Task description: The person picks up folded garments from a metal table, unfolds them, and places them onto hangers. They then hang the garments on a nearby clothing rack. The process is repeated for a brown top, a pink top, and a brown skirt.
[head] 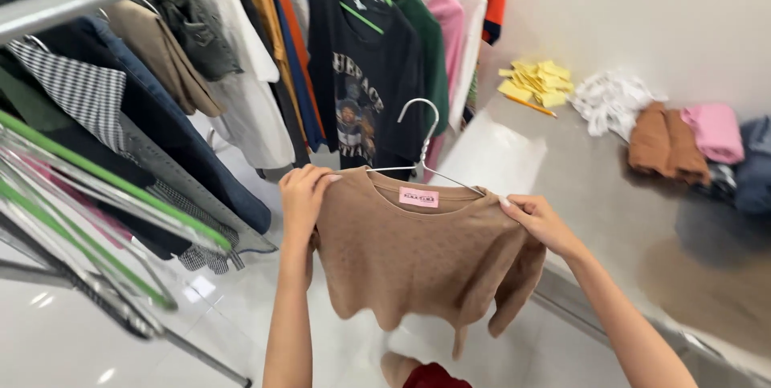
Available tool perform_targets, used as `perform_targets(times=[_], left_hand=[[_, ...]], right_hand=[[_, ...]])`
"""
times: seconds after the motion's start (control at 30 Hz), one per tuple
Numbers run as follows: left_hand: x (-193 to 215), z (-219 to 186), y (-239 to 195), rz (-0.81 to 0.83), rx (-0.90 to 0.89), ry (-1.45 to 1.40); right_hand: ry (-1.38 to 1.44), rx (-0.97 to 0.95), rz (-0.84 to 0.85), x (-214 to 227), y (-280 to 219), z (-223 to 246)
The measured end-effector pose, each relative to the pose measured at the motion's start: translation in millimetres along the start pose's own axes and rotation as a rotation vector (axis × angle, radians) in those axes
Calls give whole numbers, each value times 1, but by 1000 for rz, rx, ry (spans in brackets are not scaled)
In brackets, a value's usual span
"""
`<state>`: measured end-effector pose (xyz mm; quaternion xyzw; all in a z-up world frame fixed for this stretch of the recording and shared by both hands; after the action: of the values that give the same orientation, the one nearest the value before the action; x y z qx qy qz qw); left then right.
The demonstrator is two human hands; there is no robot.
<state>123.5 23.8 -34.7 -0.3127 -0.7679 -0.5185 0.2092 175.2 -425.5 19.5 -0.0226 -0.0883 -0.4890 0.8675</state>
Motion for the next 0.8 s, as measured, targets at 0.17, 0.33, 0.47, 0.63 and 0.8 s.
perform_targets(times=[0.17,0.33,0.47,0.63,0.8], left_hand=[[4,3,66,-66,155,-122],[2,-25,132,-101,391,-327],[-22,-29,163,-112,322,-549],[-19,-37,191,-44,344,-659],[-18,-18,205,-74,402,-658]], right_hand=[[130,-28,-100,-17,85,-4],[250,-30,-169,-60,171,49],[342,49,-262,-77,252,64],[385,200,-312,-73,374,17],[395,297,-318,-90,440,28]])
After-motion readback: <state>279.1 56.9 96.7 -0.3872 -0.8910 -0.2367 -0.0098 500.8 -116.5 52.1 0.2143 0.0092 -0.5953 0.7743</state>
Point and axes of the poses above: each hand's wrist, its own y-axis towards the middle knuckle, its own x-axis out of the back of the hand, z = x × y, the point moved 1 cm from there along y, towards the middle knuckle, and after that the axes turned 11 degrees about y, right-handed, at the moved point
